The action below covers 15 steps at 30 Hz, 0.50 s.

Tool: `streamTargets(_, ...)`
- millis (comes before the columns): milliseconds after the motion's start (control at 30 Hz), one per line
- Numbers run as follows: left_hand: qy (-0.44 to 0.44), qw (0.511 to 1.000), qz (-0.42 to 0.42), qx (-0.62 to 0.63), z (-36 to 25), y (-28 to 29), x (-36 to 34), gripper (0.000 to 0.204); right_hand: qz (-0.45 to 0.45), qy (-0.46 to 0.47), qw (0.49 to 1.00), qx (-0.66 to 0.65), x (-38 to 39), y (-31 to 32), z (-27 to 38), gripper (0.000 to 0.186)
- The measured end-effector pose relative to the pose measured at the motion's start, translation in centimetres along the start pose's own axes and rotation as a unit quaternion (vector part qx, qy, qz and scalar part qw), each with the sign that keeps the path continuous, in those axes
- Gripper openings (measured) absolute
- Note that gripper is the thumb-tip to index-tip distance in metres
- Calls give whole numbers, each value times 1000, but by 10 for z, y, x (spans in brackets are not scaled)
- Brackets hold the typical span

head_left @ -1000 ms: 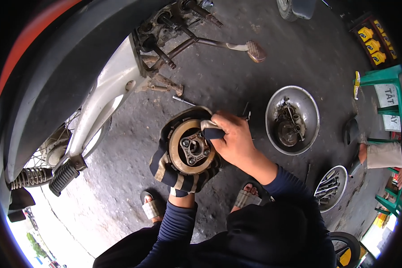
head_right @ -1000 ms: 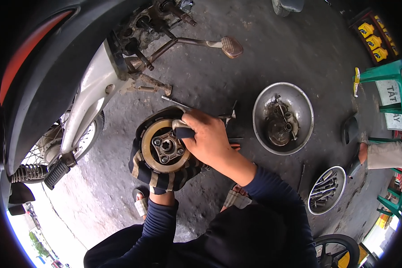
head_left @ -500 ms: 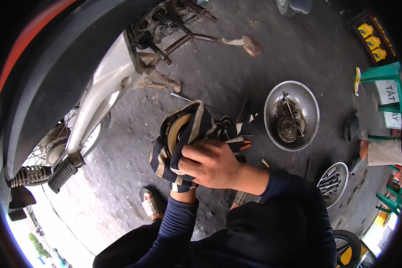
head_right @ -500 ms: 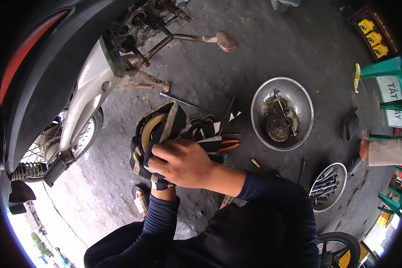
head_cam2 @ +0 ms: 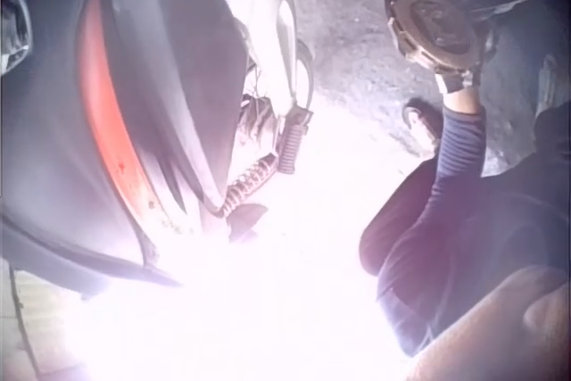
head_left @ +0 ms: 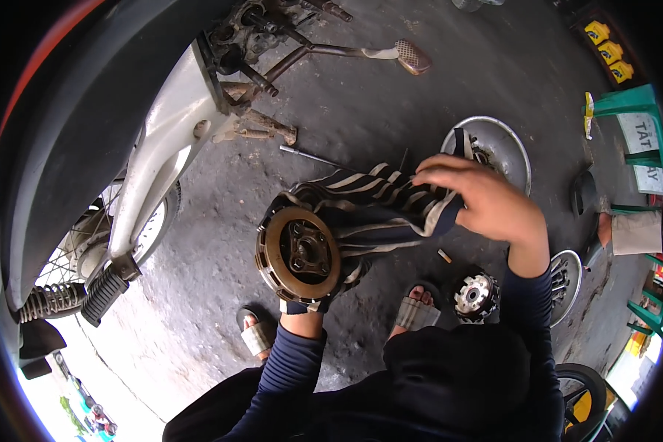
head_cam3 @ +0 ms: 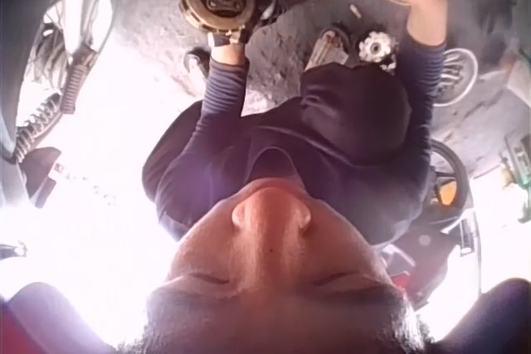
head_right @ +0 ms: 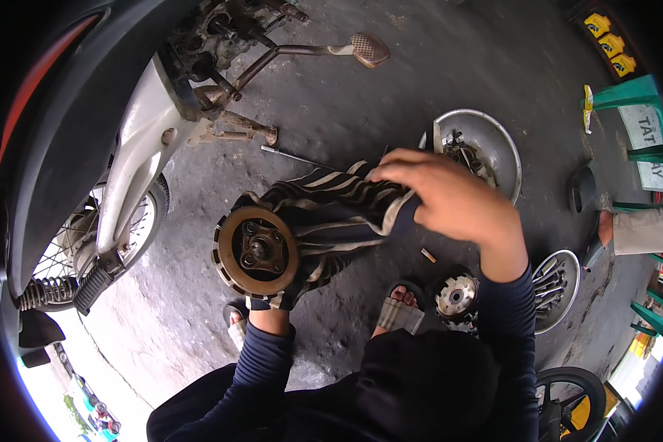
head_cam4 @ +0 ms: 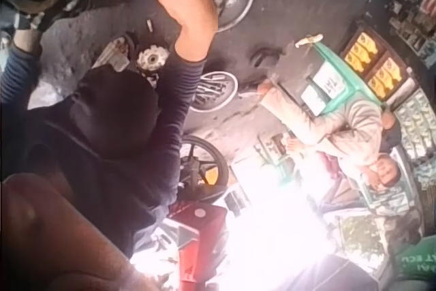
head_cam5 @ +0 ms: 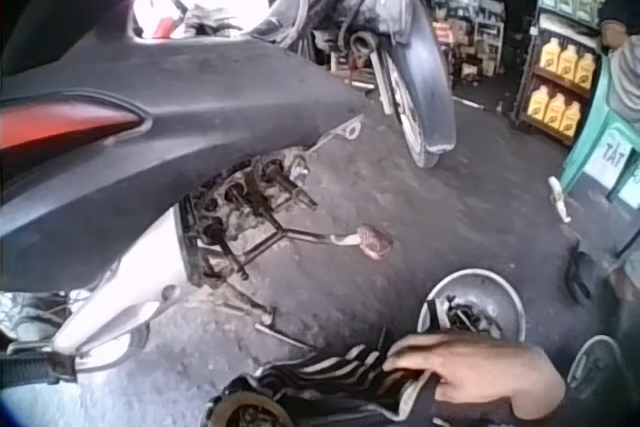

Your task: Assembling and installing motorcycle clutch components into the engine case.

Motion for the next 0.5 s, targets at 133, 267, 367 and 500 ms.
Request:
streamTargets(133,8,999,15,40,2,1,-4,37,-121,-235,959,-103,23,30,-101,41)
streamTargets(267,9,997,33,63,8,4,-17,35,-56,-71,783,-615,2,-64,-31,61)
streamTargets(367,-239,905,121,-332,-28,-1,-13,36,131,-120,588,-789,-10,-147,42,93)
streamTargets(500,-207,916,254,-232,-46,-5,-19,43,198,-42,373,-905,13,-131,10,106)
Point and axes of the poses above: each hand's wrist, its own x-axis away from the middle knuckle, its own y-axis out of the back of the hand, z = x × y, the point moved 6 cm from there along -x, towards the middle knuckle, and after that the axes turned 13 degrees about -y, right-handed, at the moved point
